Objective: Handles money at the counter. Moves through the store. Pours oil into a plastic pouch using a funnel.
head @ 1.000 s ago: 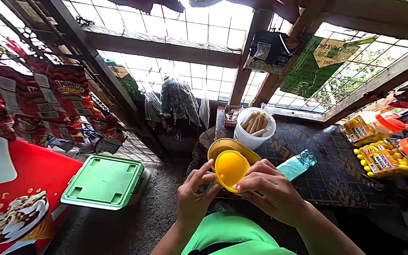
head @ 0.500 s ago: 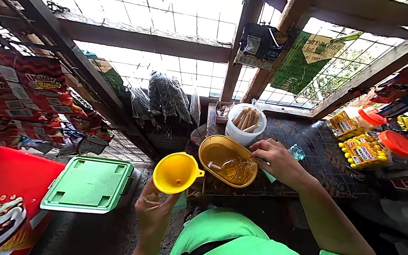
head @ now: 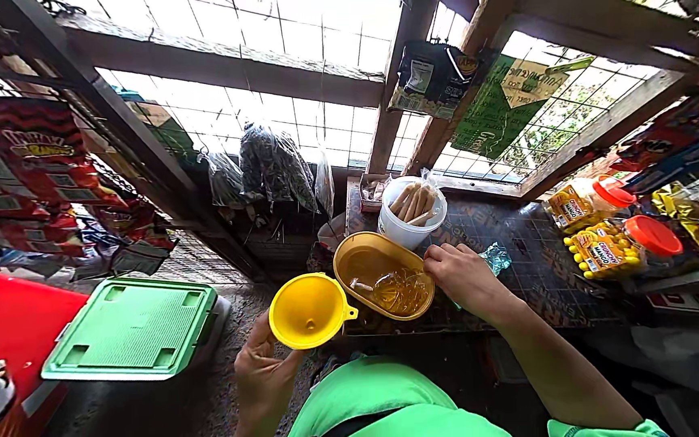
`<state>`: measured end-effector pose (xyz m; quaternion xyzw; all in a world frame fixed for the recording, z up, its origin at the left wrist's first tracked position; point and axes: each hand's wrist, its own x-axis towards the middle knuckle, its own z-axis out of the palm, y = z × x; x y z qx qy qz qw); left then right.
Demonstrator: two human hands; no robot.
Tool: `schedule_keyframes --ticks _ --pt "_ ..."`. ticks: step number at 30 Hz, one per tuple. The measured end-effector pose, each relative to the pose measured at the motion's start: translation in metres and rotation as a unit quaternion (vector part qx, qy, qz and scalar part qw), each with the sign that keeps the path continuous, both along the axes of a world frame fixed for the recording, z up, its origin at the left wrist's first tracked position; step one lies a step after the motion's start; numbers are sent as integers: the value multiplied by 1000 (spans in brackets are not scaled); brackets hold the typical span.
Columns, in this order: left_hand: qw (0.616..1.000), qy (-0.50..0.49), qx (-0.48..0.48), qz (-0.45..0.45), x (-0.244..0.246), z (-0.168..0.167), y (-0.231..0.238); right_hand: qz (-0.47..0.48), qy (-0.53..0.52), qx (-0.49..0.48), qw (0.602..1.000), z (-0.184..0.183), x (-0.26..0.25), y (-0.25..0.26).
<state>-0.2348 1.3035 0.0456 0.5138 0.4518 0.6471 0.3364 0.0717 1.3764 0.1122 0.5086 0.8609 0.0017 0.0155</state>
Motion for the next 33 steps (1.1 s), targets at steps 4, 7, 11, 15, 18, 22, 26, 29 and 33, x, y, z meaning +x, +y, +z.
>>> schedule_keyframes --ticks 4,7,11,15,18,22,26,29,33 --pt "1000 -7 7 -3 -2 3 -1 38 39 111 992 4 4 -3" --pt "1000 -18 1 0 -1 8 -2 53 66 162 983 19 1 -8" --pt "1000 -6 17 -4 1 14 -3 73 100 185 975 37 -5 -14" --pt "999 0 31 -13 3 15 -3 81 123 136 980 35 -5 -12" --pt "999 5 31 -16 4 13 -2 92 124 106 982 18 -3 -9" --pt "999 0 28 -17 6 13 -2 106 167 112 974 10 -2 -7" --pt "1000 -3 25 -17 9 13 -2 123 235 98 959 6 0 -5" --pt "1000 -3 27 -15 12 16 -2 158 271 100 944 10 -4 -7" --pt "1000 -6 28 -3 15 22 -2 176 270 134 937 16 -7 -9"
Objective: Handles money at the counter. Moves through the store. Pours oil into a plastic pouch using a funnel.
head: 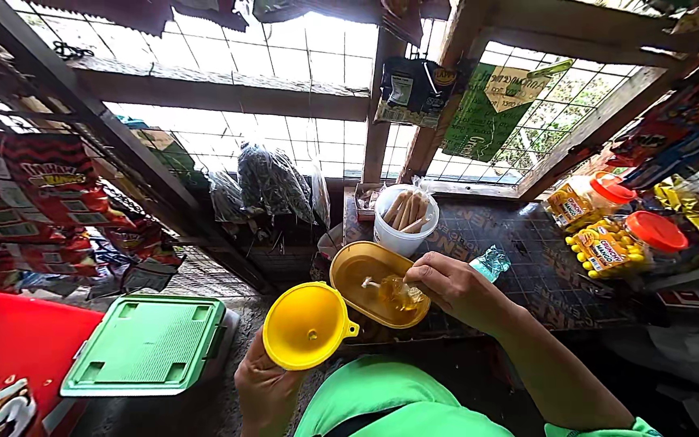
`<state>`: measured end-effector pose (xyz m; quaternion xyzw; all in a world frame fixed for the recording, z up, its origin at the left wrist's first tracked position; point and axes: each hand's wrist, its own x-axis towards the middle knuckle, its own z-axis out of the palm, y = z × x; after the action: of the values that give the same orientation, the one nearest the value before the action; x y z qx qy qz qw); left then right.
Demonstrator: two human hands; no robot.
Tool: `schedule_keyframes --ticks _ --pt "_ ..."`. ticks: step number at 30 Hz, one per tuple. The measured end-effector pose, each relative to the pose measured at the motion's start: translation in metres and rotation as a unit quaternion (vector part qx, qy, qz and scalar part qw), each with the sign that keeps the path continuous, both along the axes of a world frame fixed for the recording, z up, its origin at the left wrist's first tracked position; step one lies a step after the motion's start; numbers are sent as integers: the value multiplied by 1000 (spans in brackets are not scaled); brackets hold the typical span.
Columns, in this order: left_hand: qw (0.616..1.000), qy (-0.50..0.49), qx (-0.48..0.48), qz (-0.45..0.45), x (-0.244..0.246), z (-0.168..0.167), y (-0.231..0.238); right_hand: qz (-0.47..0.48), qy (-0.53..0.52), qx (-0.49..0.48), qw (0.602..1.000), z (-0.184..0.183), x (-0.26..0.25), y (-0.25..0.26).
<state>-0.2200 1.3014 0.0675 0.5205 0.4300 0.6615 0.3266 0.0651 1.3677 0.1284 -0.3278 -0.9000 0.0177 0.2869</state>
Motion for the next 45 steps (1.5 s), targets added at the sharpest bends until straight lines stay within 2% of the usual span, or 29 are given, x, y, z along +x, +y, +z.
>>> schedule_keyframes --ticks 7,12,18,21,28,31,34,37,41,45 --pt "1000 0 -9 9 1 -5 0 13 -15 -12 1000 -26 -7 6" --pt "1000 -14 -19 12 1 -6 2 32 82 -169 982 -37 -5 8" --pt "999 -20 -29 15 0 -10 3 59 206 -274 938 -60 2 6" --pt "999 -25 -40 21 0 -11 4 65 227 -297 925 -66 4 6" --pt "998 -26 -44 24 2 -10 8 28 262 -239 935 -72 -2 7" --pt "998 -29 -51 28 1 -10 8 68 324 -292 897 -77 -8 7" --pt "996 -37 -67 38 0 -10 8 67 389 -319 862 -79 -18 5" --pt "996 -40 -68 38 -1 -10 7 65 436 -312 842 -68 -26 6" --pt "996 -50 -66 38 -3 -10 6 112 452 -253 848 -45 -37 8" --pt "996 -58 -56 25 -6 -13 6 165 464 -164 854 -5 -47 8"
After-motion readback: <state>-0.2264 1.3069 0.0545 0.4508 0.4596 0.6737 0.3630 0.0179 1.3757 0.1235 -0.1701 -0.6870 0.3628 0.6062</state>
